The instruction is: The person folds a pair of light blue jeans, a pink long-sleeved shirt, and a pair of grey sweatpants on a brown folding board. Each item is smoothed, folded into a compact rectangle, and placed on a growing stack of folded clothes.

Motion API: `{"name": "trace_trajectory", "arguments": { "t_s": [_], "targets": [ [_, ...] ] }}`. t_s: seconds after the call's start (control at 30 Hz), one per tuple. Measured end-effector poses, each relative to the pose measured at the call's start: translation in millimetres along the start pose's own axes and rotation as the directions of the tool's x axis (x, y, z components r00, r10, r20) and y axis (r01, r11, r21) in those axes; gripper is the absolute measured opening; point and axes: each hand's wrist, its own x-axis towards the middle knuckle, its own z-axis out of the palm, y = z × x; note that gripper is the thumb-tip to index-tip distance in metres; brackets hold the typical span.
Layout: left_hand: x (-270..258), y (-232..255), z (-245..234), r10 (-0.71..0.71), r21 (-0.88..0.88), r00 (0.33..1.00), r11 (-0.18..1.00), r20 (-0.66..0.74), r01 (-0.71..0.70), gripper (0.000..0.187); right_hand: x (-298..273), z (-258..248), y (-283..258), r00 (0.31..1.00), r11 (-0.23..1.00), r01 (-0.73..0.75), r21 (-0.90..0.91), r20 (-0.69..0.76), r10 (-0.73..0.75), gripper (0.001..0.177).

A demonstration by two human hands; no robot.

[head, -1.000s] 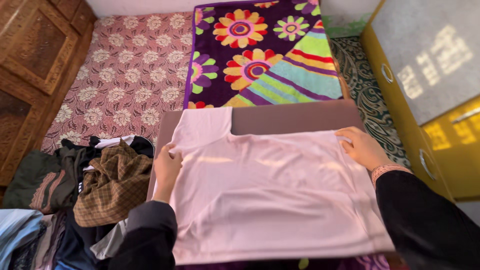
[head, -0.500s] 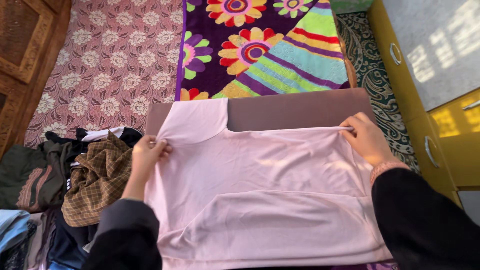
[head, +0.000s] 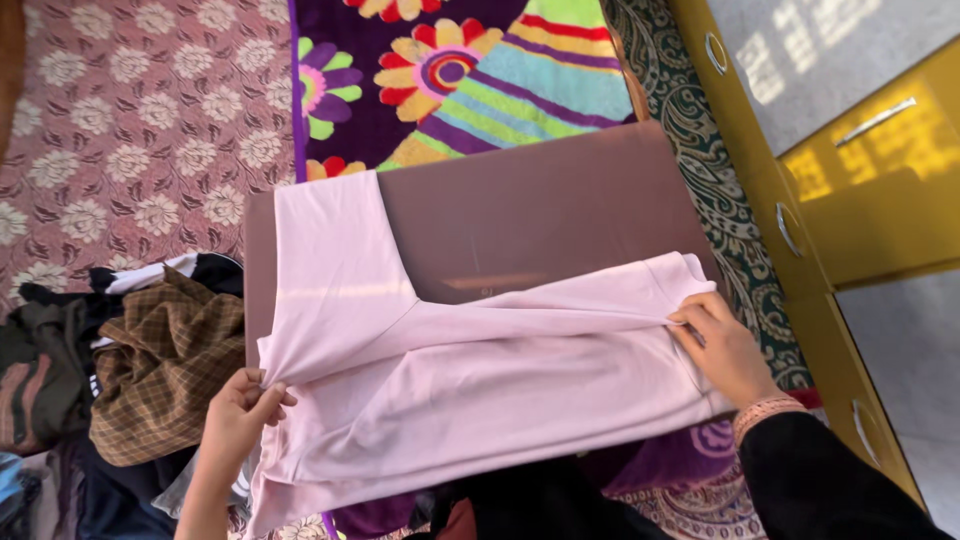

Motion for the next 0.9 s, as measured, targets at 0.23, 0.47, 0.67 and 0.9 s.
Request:
{"name": "trace_trajectory", "arguments": {
  "t_s": [0.23, 0.47, 0.67, 0.9],
  "targets": [
    [-17, 4, 11, -0.142, 0.346, 0.987, 0.925, -0.080, 0.161, 0.040, -1, -19, -26, 0.988, 0.968, 0.081, -0.236, 0.146, -0.047, 0.027],
    [-34, 36, 30, 0.255, 0.156, 0.920, 0.964, -0.296, -0.217, 0.035, 83, 31, -158, 0.980, 0.945, 0.117, 0.307, 0.116, -0.159, 0.023],
    [-35, 22, 36, 0.190, -0.167, 0.913, 0.950, -0.361, -0.263, 0.026, 224, 211, -262, 0.992, 0.811, -0.082, 0.579, 0.124, 0.011, 0.028],
    [-60, -17, 15, 0.000, -0.430, 0.967, 0.896, -0.254, -0.113, 0.029, 297, 317, -278, 0.989, 0.979, -0.136, 0.155, 0.079, 0.125, 0.037]
  ]
}}
